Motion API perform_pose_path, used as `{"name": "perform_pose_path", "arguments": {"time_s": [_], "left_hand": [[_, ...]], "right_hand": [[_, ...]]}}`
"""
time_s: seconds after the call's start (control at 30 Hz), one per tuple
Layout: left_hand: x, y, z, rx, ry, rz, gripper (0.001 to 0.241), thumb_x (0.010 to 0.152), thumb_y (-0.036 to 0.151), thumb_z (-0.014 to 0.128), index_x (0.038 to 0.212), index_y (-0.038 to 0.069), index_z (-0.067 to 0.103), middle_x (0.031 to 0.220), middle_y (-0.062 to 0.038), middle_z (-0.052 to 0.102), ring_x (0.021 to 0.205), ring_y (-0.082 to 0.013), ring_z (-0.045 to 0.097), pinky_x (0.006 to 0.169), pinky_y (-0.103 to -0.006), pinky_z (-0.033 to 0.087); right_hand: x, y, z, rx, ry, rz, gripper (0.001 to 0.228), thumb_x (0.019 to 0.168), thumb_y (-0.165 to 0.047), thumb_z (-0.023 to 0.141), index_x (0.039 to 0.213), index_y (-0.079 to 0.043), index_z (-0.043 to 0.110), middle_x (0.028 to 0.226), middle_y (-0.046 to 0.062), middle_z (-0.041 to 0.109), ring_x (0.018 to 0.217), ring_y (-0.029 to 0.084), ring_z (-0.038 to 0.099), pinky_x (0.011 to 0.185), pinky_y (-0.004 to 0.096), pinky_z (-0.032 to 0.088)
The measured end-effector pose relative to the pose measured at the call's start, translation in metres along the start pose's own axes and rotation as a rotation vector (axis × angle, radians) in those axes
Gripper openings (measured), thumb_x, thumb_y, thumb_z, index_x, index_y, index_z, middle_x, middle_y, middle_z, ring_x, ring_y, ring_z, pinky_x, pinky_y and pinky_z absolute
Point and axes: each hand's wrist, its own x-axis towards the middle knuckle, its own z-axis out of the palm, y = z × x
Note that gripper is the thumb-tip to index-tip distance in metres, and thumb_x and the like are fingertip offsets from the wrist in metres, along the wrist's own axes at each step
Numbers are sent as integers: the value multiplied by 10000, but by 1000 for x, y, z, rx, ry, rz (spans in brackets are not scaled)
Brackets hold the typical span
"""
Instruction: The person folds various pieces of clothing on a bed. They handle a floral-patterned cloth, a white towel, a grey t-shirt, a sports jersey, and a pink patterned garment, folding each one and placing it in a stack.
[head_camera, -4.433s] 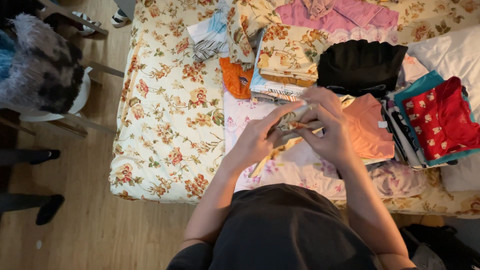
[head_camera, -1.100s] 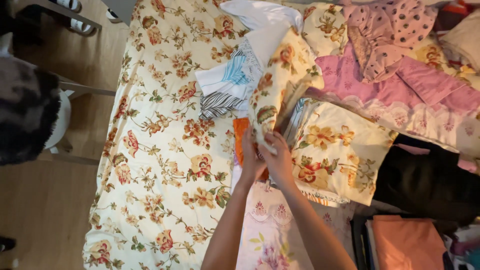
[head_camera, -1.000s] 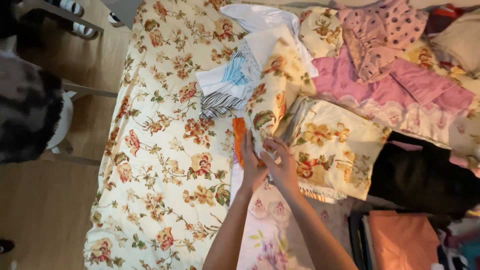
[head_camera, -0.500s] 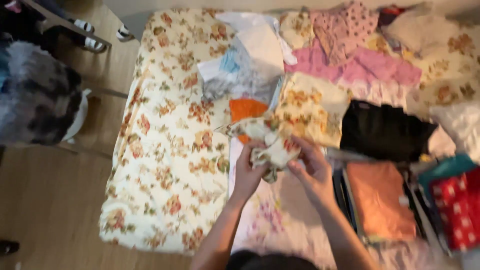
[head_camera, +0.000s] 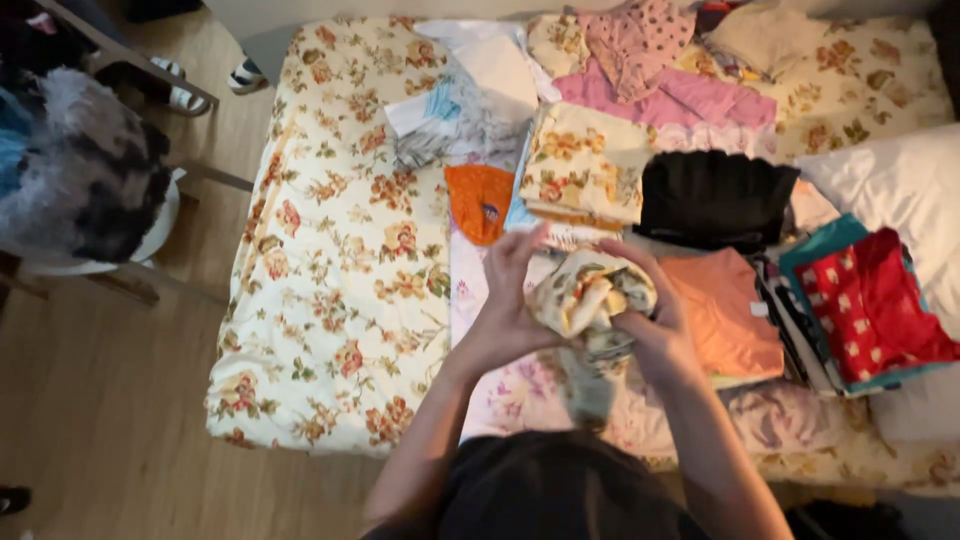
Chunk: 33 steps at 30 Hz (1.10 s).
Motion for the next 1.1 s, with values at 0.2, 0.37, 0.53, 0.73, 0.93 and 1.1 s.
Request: {"name": "perform_pose_path", "arguments": {"time_s": [0.2,0.37,0.53,0.73,0.93,1.1], "left_hand": [[-19,-19,15,-146,9,-138,360,906,133,719,1266,122,709,1097,-138,764,1133,-288,695,993,-460,515],[-26,-45,19,-329,156,-495,247,946,198,651,1140,81,749,904,-93,743,871,-187,674,858,-379,541],[-10,2,-10,-728,384,-982,772,865,355,795,1392,-34,385,1150,-334,587,859,-475,719,734,-595,630],[-9,-61,-33,-925,358,-755,337,931,289,734,1154,42,678,1112,-177,746,952,-326,762,840,-496,619],[-25,-74,-2,-430,3,-799,445,814,318,868,1082,-10,731,886,-166,750,728,-256,751,594,-412,643],[-20,-79,-12,-846,290,-623,436,852,383,838,1065,32,693,931,-165,762,830,-306,771,689,-434,643]], "right_hand": [[-3,-26,-21,120,10,-31,1022,547,-7,786,1526,-13,494,1209,165,688,1027,219,720,865,321,606],[-1,19,-75,83,-17,46,625,947,-216,633,1503,-82,381,1370,155,555,1186,245,612,974,402,525],[-12,77,-132,-187,-211,303,223,770,-108,835,939,2,740,775,85,747,674,144,703,623,284,552],[-5,47,-132,383,92,139,190,924,-85,707,1087,12,688,1020,187,747,951,310,770,847,481,613],[-7,48,-142,-330,22,187,119,853,-98,813,823,-6,744,757,49,699,655,93,638,613,231,503],[-1,49,-165,94,71,80,240,937,2,685,1175,-3,646,901,90,656,809,213,726,742,335,573]]}}
